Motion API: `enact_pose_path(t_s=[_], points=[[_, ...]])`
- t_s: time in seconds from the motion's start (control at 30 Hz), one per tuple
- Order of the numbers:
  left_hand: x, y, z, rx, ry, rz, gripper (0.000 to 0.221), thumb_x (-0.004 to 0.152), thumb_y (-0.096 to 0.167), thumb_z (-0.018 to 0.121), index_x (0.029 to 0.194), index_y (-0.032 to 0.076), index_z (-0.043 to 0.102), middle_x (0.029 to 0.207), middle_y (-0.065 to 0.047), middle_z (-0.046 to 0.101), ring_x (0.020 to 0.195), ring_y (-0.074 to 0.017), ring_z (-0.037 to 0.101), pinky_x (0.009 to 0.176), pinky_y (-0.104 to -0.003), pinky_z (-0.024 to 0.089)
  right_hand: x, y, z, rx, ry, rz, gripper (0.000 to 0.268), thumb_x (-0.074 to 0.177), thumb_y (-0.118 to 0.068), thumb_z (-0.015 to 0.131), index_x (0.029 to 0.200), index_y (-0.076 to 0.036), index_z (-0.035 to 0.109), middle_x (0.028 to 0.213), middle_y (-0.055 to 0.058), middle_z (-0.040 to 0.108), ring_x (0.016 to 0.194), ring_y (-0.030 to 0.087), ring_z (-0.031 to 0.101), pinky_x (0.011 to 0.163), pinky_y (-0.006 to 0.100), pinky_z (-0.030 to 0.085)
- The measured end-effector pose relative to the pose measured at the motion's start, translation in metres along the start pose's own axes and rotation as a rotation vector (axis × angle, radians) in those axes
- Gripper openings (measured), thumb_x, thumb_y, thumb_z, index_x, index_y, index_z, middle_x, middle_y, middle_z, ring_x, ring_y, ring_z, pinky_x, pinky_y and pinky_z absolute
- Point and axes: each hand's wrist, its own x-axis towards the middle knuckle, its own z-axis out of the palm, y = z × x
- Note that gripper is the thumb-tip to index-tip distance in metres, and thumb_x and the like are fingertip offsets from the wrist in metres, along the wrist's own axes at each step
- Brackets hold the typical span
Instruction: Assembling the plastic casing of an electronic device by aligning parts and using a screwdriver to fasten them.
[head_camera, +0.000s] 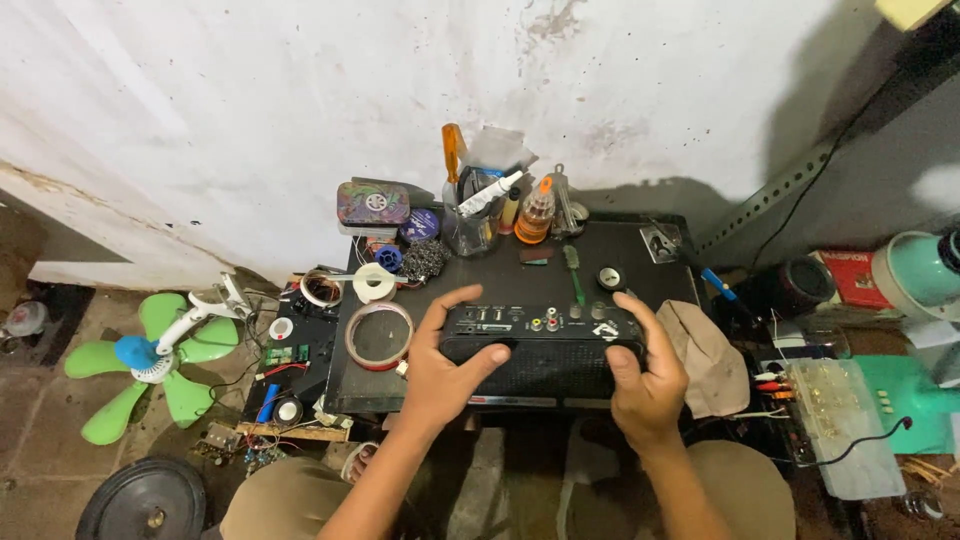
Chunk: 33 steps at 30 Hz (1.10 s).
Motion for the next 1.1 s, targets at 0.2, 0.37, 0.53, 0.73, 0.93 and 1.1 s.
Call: enact_pose_path(t_s=[0.2,0.37,0.53,0.73,0.93,1.1], points=[[0.001,-0.018,0.008,-0.215,0.119,0.052,0.057,0.078,0.033,0.084,0.126,0.012,0.061,0.121,-0.003,0.066,0.111,-0.0171,0.068,0.095,-0.033,0.056,-0.003,0.007,0.006,0.021,0.142,0.05,0.072,0.1,-0.052,0.05,0.141,0.008,0.05,0.146,0.021,0.054,0.14,0.033,0.052,0.122,0.047,0.039],[-0.003,-0.014,0.005,-0.191,0.133,0.085,0.061,0.08,0.039,0.08,0.132,0.012,0.062,0.131,-0.007,0.065,0.129,-0.0228,0.061,0.108,-0.037,0.052,0.001,0.003,0.01,0.042,0.157,0.071,0.061,0.101,-0.041,0.05,0.137,0.007,0.056,0.139,0.019,0.06,0.131,0.028,0.057,0.115,0.04,0.046],[-0.005,-0.012,0.006,-0.202,0.174,0.108,0.054,0.085,0.036,0.079,0.131,0.013,0.064,0.124,-0.005,0.063,0.122,-0.017,0.061,0.108,-0.032,0.048,0.001,0.002,0.015,0.056,0.132,0.19,0.056,0.101,-0.04,0.046,0.139,-0.002,0.058,0.138,0.013,0.06,0.123,0.022,0.057,0.105,0.037,0.045],[-0.003,-0.012,0.004,-0.265,0.183,0.057,0.052,0.085,0.027,0.08,0.132,0.01,0.065,0.114,-0.006,0.058,0.114,-0.021,0.067,0.105,-0.034,0.057,0.003,0.004,0.023,0.247,0.091,0.357,0.063,0.098,-0.054,0.05,0.134,-0.005,0.061,0.06,-0.013,0.026,0.052,0.002,0.022,0.052,0.021,0.021],[0.003,-0.022,0.009,-0.453,0.256,0.016,0.06,0.072,0.005,0.092,0.125,-0.009,0.066,0.098,-0.014,0.065,0.092,-0.0232,0.075,0.082,-0.037,0.063,-0.002,0.05,0.022,0.439,0.19,0.421,0.047,0.103,-0.036,0.058,0.13,0.001,0.064,0.086,0.019,0.073,0.073,0.018,0.069,0.071,0.035,0.059],[0.004,-0.017,0.002,-0.423,0.191,-0.125,0.06,0.07,0.009,0.095,0.121,-0.009,0.069,0.095,-0.019,0.07,0.088,-0.0239,0.076,0.078,-0.037,0.064,-0.002,0.058,0.016,0.474,0.251,0.4,0.037,0.1,-0.028,0.067,0.124,0.0,0.063,0.08,0.015,0.07,0.067,0.015,0.069,0.063,0.029,0.06]])
